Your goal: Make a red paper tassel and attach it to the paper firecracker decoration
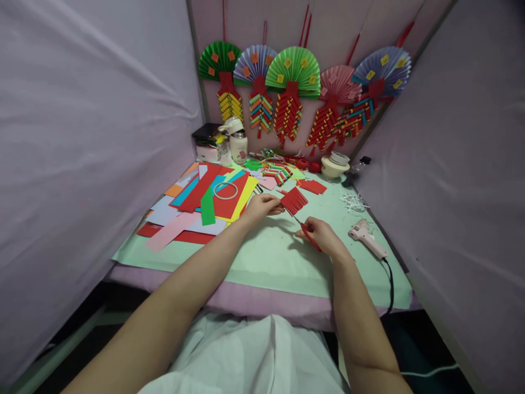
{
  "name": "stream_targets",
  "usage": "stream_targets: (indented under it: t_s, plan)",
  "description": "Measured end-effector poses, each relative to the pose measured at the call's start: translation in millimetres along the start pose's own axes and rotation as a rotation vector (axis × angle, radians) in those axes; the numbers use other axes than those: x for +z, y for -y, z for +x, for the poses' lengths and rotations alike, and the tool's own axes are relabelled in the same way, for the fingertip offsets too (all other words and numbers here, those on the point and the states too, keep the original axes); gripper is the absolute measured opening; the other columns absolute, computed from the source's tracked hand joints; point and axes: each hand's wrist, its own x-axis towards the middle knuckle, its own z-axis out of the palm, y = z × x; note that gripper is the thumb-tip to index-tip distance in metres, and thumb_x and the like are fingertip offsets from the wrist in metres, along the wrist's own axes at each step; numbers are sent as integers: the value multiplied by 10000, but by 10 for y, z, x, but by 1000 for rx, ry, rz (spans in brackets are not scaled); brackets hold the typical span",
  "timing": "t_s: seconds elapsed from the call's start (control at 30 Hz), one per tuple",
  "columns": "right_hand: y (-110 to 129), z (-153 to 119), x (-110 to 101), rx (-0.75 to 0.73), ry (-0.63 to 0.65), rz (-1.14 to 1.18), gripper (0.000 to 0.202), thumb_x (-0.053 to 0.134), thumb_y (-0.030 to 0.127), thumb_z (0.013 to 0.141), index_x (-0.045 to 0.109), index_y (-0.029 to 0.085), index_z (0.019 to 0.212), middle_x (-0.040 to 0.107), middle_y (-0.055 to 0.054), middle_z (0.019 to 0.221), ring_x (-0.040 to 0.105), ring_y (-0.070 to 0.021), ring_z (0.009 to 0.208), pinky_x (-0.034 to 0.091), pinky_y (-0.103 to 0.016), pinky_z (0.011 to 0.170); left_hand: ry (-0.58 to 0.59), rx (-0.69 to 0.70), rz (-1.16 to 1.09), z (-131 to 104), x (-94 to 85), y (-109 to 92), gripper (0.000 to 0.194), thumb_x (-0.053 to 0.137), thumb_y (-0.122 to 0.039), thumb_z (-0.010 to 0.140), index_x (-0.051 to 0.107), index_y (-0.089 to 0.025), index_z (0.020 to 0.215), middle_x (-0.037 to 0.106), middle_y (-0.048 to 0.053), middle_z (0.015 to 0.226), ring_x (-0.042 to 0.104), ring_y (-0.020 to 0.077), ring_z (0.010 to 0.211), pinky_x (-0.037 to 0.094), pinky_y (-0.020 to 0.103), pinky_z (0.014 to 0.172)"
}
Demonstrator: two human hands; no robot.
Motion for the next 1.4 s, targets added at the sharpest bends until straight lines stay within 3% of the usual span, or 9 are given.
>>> stream_targets:
  t_s: [0.43, 0.67, 0.83, 1.07, 1.2, 1.3, 1.4]
  plan:
    - [19, -12, -13, -8, -3, -33, 369, 577, 547, 702, 487, 190, 683, 540, 16, 615, 407, -116, 559, 280, -232, 506, -29, 22, 13, -14, 31, -9, 191, 700, -253, 703, 655, -85, 780, 686, 117, 802, 667, 178, 744, 538, 314, 772]
    - [18, -15, -14, 20, 37, -65, 336, 582, 517, 694, 474, 198, 707, 548, 16, 638, 425, -120, 557, 283, -234, 502, -108, 71, 19, 18, 68, 67, 140, 664, -240, 705, 644, -109, 753, 677, 74, 736, 659, 158, 733, 529, 283, 739]
    - [-17, -39, -36, 45, 56, -117, 375, 608, 550, 669, 483, 202, 725, 579, 4, 688, 445, -126, 579, 289, -233, 509, -169, 76, -40, 42, -1, 20, 185, 687, -272, 681, 627, -124, 773, 675, 68, 766, 660, 162, 754, 524, 282, 745]
    - [-197, 107, -236, 257, -55, -405, 504, 540, 676, 699, 528, 186, 815, 626, -92, 756, 538, -191, 627, 309, -267, 520, -171, 123, -190, 37, -36, -14, 152, 638, -222, 654, 526, -143, 720, 634, 14, 745, 643, 139, 727, 522, 301, 760]
    - [-348, 434, -275, 289, -51, -519, 377, 551, 480, 784, 570, 129, 918, 639, -156, 837, 599, -225, 704, 336, -280, 538, -188, 82, -291, 78, -54, -85, 137, 570, -204, 649, 450, -162, 700, 587, -7, 675, 616, 123, 650, 512, 256, 659]
    - [-385, 615, -228, 275, -47, -556, 260, 571, 354, 779, 618, 113, 865, 639, -178, 862, 616, -235, 731, 353, -280, 542, -205, 70, -352, 133, -75, -196, 116, 524, -193, 642, 418, -174, 684, 513, -32, 591, 544, 92, 536, 472, 207, 556]
    - [-358, 651, -188, 242, -73, -559, 199, 581, 299, 766, 652, 113, 767, 633, -206, 899, 622, -239, 734, 371, -285, 558, -46, 5, -251, 145, -44, -260, 97, 514, -165, 624, 425, -177, 660, 472, -45, 559, 501, 83, 494, 435, 191, 504]
